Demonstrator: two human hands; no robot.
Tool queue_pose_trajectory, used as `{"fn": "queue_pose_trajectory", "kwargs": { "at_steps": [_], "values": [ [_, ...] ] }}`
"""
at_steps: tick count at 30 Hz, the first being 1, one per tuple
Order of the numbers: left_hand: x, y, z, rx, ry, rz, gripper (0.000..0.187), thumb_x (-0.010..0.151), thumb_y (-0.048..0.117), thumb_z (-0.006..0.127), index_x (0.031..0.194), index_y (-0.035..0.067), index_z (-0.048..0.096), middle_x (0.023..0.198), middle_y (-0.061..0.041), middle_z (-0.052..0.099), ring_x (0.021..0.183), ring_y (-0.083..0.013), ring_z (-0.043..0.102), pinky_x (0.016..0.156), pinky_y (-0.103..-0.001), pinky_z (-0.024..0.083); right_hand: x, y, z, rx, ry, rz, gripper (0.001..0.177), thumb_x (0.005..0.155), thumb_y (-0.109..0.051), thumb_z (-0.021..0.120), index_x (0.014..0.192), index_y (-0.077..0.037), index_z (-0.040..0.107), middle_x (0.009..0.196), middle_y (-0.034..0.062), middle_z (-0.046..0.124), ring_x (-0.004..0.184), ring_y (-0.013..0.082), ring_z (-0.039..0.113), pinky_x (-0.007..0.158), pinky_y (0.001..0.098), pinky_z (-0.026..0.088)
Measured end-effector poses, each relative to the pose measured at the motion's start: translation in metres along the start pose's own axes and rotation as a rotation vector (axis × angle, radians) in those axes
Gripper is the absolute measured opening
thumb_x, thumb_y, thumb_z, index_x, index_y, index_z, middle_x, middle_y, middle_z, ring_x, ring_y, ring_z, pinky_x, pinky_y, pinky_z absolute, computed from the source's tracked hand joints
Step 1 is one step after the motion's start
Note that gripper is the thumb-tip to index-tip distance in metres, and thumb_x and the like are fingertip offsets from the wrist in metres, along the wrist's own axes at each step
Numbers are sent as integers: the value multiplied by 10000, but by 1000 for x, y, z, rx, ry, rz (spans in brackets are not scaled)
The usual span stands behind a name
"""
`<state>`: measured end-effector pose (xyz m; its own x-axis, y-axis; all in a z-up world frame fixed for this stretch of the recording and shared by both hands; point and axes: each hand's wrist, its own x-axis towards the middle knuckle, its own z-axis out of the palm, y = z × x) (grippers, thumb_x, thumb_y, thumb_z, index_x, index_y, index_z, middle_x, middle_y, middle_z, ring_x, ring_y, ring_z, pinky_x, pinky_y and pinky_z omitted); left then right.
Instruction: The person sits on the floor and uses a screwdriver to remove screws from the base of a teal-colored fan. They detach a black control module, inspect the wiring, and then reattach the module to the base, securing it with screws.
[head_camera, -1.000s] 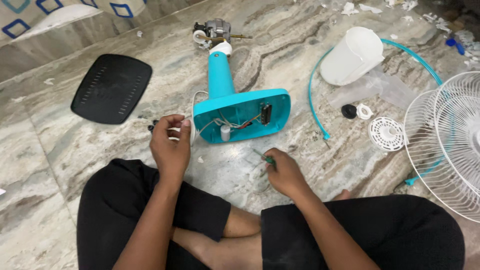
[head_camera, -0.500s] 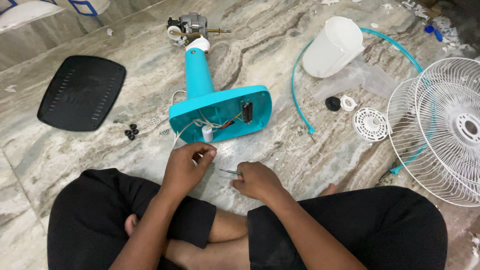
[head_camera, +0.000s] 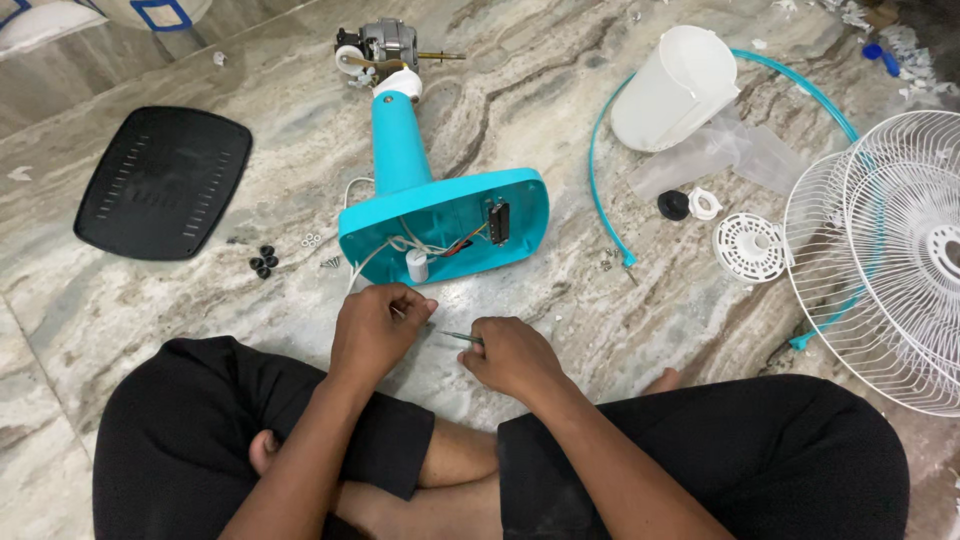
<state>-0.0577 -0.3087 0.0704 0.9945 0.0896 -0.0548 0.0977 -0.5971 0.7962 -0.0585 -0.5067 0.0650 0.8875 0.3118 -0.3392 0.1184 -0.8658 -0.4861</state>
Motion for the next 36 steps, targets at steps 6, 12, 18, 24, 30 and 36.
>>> {"fn": "queue_pose_trajectory", "kwargs": {
  "at_steps": [6,12,18,24,30,36],
  "values": [
    [3,-9,5,10,-36,-22,161,838,212,751,902,75,805,778,-130,768,681,-267,742,665,-385,563,0,1,1,-11,-20,7,303,773,-316,798,751,-43,668,797,163,706,838,364,688,737,492,519],
    [1,-4,4,45,-56,-86,181,799,240,808,840,64,806,758,-131,765,666,-256,744,652,-374,565,-1,-2,1,-18,-39,32,307,764,-330,801,768,-46,685,807,148,719,834,351,699,738,484,534],
    [1,2,1,86,-84,-115,302,764,326,865,769,34,786,696,-124,748,608,-236,723,606,-362,551,-1,-4,-1,-30,-63,78,292,810,-351,777,796,-61,738,813,149,745,837,345,718,761,482,548],
    [2,-3,3,66,-62,-48,265,781,306,848,813,48,797,710,-126,746,615,-238,716,612,-371,547,-2,-4,-2,-38,8,55,228,890,-307,704,857,-93,776,847,161,742,851,368,707,766,503,538],
    [1,-6,5,39,-103,-79,154,855,199,759,934,76,805,823,-121,782,680,-234,736,663,-368,560,-2,-4,-1,-35,-1,53,196,923,-266,653,938,-105,763,872,178,734,874,384,704,781,513,529],
    [1,-6,5,27,-48,-50,207,841,168,740,1021,76,786,849,-100,779,698,-235,745,681,-369,572,1,1,3,-4,53,34,159,898,-157,608,997,-92,714,901,186,734,898,393,700,795,531,526]
  ]
}}
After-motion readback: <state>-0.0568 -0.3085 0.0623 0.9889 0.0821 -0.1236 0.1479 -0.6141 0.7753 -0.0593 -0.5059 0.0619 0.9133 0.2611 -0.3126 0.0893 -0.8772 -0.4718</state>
